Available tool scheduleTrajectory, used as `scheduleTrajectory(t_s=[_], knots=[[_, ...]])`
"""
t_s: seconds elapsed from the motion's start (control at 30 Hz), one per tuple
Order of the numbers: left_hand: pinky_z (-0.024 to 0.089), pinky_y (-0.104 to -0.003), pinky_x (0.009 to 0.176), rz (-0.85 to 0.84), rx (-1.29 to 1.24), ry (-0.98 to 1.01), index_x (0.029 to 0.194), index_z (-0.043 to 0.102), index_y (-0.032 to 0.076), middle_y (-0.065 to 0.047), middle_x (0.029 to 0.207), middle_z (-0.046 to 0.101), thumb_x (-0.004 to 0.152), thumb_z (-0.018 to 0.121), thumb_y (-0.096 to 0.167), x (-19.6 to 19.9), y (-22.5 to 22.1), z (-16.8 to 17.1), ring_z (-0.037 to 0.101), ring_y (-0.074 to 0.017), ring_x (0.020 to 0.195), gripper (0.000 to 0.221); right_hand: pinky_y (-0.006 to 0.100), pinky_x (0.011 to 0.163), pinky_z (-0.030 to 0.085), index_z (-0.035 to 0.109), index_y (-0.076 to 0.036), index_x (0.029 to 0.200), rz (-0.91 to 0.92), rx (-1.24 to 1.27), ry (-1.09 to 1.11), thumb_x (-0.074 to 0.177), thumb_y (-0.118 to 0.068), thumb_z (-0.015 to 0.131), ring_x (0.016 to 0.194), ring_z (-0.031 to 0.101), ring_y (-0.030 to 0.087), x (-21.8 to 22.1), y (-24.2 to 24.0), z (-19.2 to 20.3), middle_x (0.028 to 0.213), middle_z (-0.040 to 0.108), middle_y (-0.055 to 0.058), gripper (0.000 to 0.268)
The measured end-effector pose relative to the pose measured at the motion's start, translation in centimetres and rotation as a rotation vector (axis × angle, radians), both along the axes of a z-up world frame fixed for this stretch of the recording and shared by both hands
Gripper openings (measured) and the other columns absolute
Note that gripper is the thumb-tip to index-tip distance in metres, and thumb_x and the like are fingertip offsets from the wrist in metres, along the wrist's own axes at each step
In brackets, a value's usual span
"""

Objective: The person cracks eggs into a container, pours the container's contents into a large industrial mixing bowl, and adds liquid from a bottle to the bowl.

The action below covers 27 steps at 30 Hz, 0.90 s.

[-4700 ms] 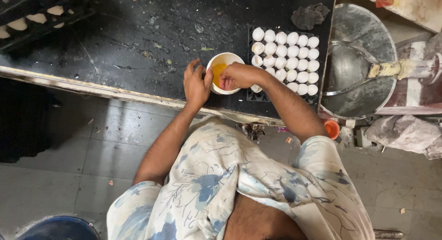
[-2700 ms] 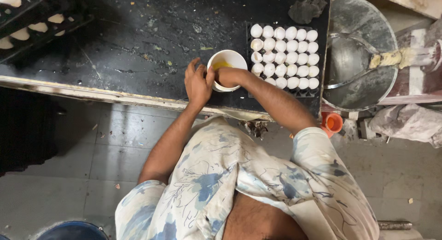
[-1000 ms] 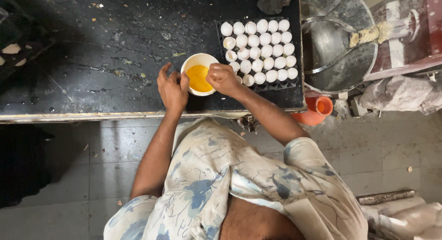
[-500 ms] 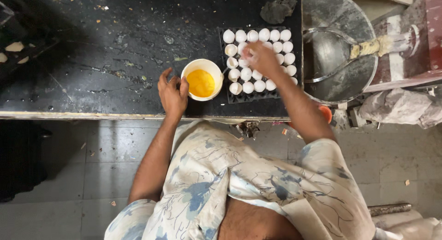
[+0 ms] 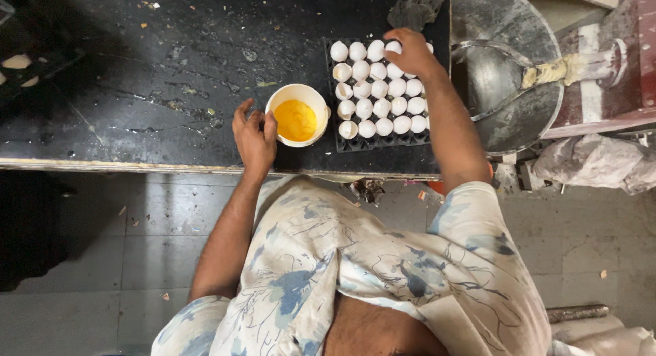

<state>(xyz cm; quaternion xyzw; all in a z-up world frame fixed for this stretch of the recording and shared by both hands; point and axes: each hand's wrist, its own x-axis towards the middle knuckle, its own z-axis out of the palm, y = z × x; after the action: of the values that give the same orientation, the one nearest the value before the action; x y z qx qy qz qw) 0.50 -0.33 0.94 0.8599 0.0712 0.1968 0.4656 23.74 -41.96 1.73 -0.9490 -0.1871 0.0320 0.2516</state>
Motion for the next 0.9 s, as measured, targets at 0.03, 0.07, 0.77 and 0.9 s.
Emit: scheduleTrajectory(t_s=[0.03, 0.07, 0.77, 0.9], knots=[[0.043, -0.050, 0.107, 0.002, 0.001, 0.001, 0.090, 0.071, -0.006, -0.026, 0.141, 0.057, 0.100, 0.066, 0.024, 0.0, 0.1, 0.0, 0.054, -0.0441, 0.126, 0.031, 0.055, 0.103, 0.043, 0.073, -0.008, 0.118, 0.032, -0.157, -0.127, 0.079, -0.032, 0.084, 0.124, 0.060, 0.038, 0.1, -0.6, 0.0, 0.128, 0.069, 0.017, 0.047], [0.043, -0.050, 0.106, 0.002, 0.001, 0.001, 0.090, 0.072, -0.005, -0.026, 0.141, 0.057, 0.100, 0.066, 0.024, 0.0, 0.0, 0.0, 0.054, -0.0442, 0.126, 0.031, 0.061, 0.097, 0.040, 0.076, -0.005, 0.112, 0.062, -0.315, -0.253, 0.073, -0.028, 0.088, 0.122, 0.059, 0.045, 0.2, -1.0, -0.1, 0.126, 0.069, 0.020, 0.047], [0.047, -0.049, 0.103, 0.000, 0.018, 0.037, 0.091, 0.074, 0.000, -0.022, 0.141, 0.059, 0.094, 0.068, 0.027, 0.2, 0.3, 0.2, 0.058, -0.0420, 0.122, 0.028, 0.036, 0.060, 0.056, 0.059, -0.002, 0.121, -0.189, 1.066, 0.405, 0.090, 0.001, 0.072, 0.077, 0.068, 0.021, -21.0, 17.4, 7.2, 0.112, 0.070, 0.012, 0.033], [0.048, -0.048, 0.104, 0.019, 0.051, 0.081, 0.087, 0.073, 0.000, -0.019, 0.140, 0.061, 0.092, 0.068, 0.029, 0.1, 0.4, 0.4, 0.059, -0.0403, 0.123, 0.030, 0.038, 0.072, 0.057, 0.058, -0.002, 0.120, -0.034, 0.630, -0.090, 0.093, -0.002, 0.076, 0.085, 0.068, 0.024, -24.1, 21.0, 8.7, 0.110, 0.068, 0.013, 0.033]])
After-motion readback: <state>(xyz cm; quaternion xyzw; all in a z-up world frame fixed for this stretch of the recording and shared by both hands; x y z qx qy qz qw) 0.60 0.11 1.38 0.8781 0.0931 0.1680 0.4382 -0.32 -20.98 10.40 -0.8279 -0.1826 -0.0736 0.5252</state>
